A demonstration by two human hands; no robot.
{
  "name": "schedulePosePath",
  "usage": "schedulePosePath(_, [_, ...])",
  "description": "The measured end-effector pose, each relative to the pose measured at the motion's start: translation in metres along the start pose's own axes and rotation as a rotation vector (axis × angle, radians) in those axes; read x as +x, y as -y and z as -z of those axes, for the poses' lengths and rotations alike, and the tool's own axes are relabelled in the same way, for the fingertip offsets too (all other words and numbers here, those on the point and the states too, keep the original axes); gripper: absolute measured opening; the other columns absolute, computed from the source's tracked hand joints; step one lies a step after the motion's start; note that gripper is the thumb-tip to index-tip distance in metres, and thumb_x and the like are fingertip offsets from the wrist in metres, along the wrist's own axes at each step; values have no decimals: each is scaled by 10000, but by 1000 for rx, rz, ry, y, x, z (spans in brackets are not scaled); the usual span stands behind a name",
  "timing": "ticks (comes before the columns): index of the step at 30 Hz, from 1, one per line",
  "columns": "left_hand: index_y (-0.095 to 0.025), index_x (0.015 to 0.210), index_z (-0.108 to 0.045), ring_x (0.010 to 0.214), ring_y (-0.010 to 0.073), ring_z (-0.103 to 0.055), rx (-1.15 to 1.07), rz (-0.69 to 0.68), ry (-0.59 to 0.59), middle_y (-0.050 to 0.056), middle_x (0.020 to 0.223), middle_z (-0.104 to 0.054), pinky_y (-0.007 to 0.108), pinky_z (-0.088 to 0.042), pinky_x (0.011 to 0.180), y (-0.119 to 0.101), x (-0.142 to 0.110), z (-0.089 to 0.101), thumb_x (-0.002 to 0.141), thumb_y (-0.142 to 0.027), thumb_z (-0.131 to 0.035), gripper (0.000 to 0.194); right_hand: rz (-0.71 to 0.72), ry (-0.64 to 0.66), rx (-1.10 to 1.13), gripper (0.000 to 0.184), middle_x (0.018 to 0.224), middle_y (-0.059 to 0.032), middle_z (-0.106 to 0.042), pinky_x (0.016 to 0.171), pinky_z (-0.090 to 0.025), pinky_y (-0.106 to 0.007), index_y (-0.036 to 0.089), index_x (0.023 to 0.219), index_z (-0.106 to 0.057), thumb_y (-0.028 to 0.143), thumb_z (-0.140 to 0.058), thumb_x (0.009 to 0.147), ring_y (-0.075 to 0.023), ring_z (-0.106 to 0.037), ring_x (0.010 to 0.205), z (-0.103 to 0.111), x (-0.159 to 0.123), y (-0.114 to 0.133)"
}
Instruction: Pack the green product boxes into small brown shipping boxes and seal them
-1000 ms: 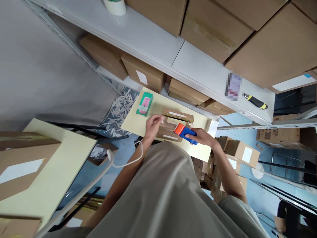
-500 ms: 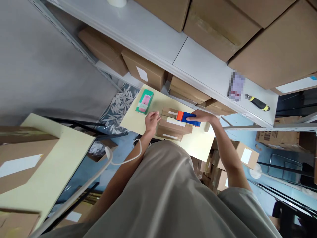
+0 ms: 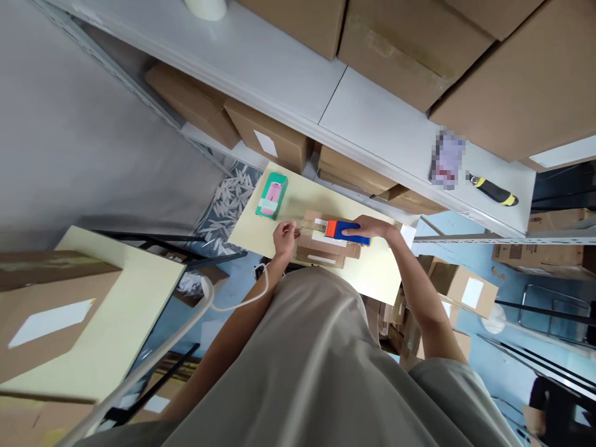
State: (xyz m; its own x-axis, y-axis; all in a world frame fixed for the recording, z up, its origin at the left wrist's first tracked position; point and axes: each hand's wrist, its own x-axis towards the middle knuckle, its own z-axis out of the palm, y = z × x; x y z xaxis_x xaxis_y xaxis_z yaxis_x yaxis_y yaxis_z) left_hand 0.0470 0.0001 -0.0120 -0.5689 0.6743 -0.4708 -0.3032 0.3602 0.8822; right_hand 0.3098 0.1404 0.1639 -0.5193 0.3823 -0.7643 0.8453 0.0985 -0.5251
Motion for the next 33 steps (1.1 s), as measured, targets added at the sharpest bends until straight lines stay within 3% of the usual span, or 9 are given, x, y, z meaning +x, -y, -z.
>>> schedulePosePath(6, [-197,938,-699,806,171,-694,205,-73,30,41,842,-728,291,-576,776,15,1,0,869,-635,-723,444,-5,-58,-7,844,699,-68,-729,579,-434,-309,196,714,-630,1037,-690,679,-197,-638,643,-5,2,-1])
schedulePosePath(9, [-163,1221,-717,864,208,-742,318,-49,77,101,984,-765,343,-608,807,16,1,8,904,-620,-721,557,-6,-2,85,841,686,-72,-745,592,-475,-309,191,739,-665,1029,-705,679,-206,-666,624,-7,1,-4])
schedulePosePath(12, [-157,1536,-577,1031,261,-777,383,-68,84,207,1291,-743,425,-634,910,4,2,10,953,-625,-698,758,3,-4,96,843,668,-70,-738,594,-484,-314,187,718,-684,1027,-723,663,-208,-668,608,-9,3,-9])
schedulePosePath(14, [-181,1604,-537,1318,300,-703,419,-226,111,235,1524,-645,482,-569,1124,-12,2,3,1024,-631,-604,737,22,-24,74,842,667,-71,-732,593,-475,-317,188,700,-686,1028,-726,656,-207,-660,607,-9,7,-12])
schedulePosePath(16, [-202,1637,-530,1595,310,-479,507,-467,198,199,1695,-524,515,-387,1324,-30,-1,-9,1098,-621,-457,686,32,-36,56,846,680,-78,-736,597,-469,-321,190,692,-688,1033,-725,646,-209,-659,614,-10,9,-14])
schedulePosePath(18, [-198,1665,-519,1722,305,-253,635,-665,354,153,1783,-428,545,-229,1403,-43,-6,-22,1136,-598,-317,693,31,-32,61,847,707,-85,-750,605,-470,-321,189,708,-700,1033,-728,639,-212,-667,628,-11,9,-15])
schedulePosePath(22, [-191,1643,-575,1761,318,-93,856,-757,600,108,1791,-430,588,-140,1419,-46,-17,-35,1139,-582,-236,723,47,-26,74,849,721,-84,-756,626,-481,-323,185,742,-713,1030,-710,659,-211,-668,638,-15,6,-18])
schedulePosePath(27, [-197,1654,-573,1762,320,-86,920,-794,624,81,1788,-438,593,-132,1418,-37,-17,-32,1143,-494,-227,685,49,-115,36,860,700,-66,-731,595,-457,-312,185,756,-704,1037,-721,641,-193,-640,628,-21,-3,-16])
schedulePosePath(33, [-206,1672,-554,1759,335,-98,956,-829,613,67,1805,-407,600,-132,1410,-36,-16,-32,1146,-462,-236,665,-59,54,225,885,718,-87,-765,626,-554,-319,173,804,-722,1029,-778,587,-214,-707,648,-14,-38,-27])
